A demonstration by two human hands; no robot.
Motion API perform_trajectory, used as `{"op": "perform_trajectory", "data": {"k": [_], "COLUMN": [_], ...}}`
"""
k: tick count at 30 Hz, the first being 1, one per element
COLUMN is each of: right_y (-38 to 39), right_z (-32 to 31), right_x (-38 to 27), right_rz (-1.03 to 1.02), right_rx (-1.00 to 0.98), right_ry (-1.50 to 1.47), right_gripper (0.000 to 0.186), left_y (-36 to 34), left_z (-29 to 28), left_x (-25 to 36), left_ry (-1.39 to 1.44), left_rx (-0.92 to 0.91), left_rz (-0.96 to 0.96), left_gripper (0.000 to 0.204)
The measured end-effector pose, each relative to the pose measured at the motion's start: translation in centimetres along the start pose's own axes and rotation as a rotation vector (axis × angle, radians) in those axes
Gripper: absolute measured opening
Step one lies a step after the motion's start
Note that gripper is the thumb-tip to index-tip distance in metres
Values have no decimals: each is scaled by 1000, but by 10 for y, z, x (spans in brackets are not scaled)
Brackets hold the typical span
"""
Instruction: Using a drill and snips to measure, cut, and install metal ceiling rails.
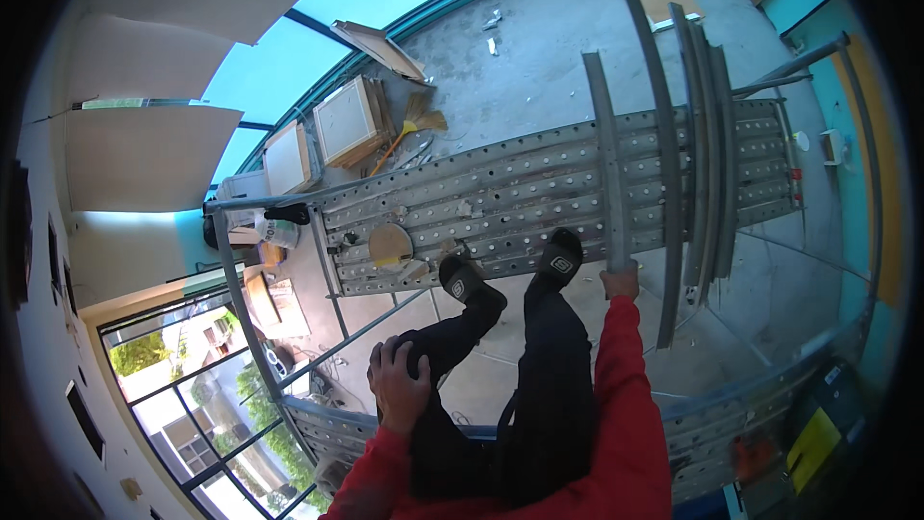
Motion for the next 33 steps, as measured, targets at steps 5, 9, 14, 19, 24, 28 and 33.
{"op": "perform_trajectory", "data": {"k": [5,9,14,19,24,28,33], "right_y": [30,95,194,293,399,463,508], "right_z": [-52,-75,-107,-125,-159,-155,-148], "right_x": [-22,-89,-125,-151,-158,-169,-170], "right_rz": [7,-98,-343,-757,-950,-1247,-1275], "right_rx": [-16,-121,25,246,236,331,254], "right_ry": [132,183,278,444,488,544,761], "right_gripper": [81,76,65,50,40,32,35], "left_y": [4,17,17,46,85,105,86], "left_z": [2,-6,1,-18,-62,-105,-121], "left_x": [9,-15,-29,-22,22,29,4], "left_ry": [1,18,75,245,90,-133,-120], "left_rx": [73,129,68,415,450,422,319], "left_rz": [47,-5,21,386,626,721,959], "left_gripper": [35,35,46,71,84,69,54]}}
Point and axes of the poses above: each hand's wrist, its own y-axis away from the middle knuckle, its own z-axis out of the palm, x = y × z, the point moved 6 cm from there along -y, towards the middle knuckle, and after that the axes turned 9 degrees about -x, right-handed, at the moved point
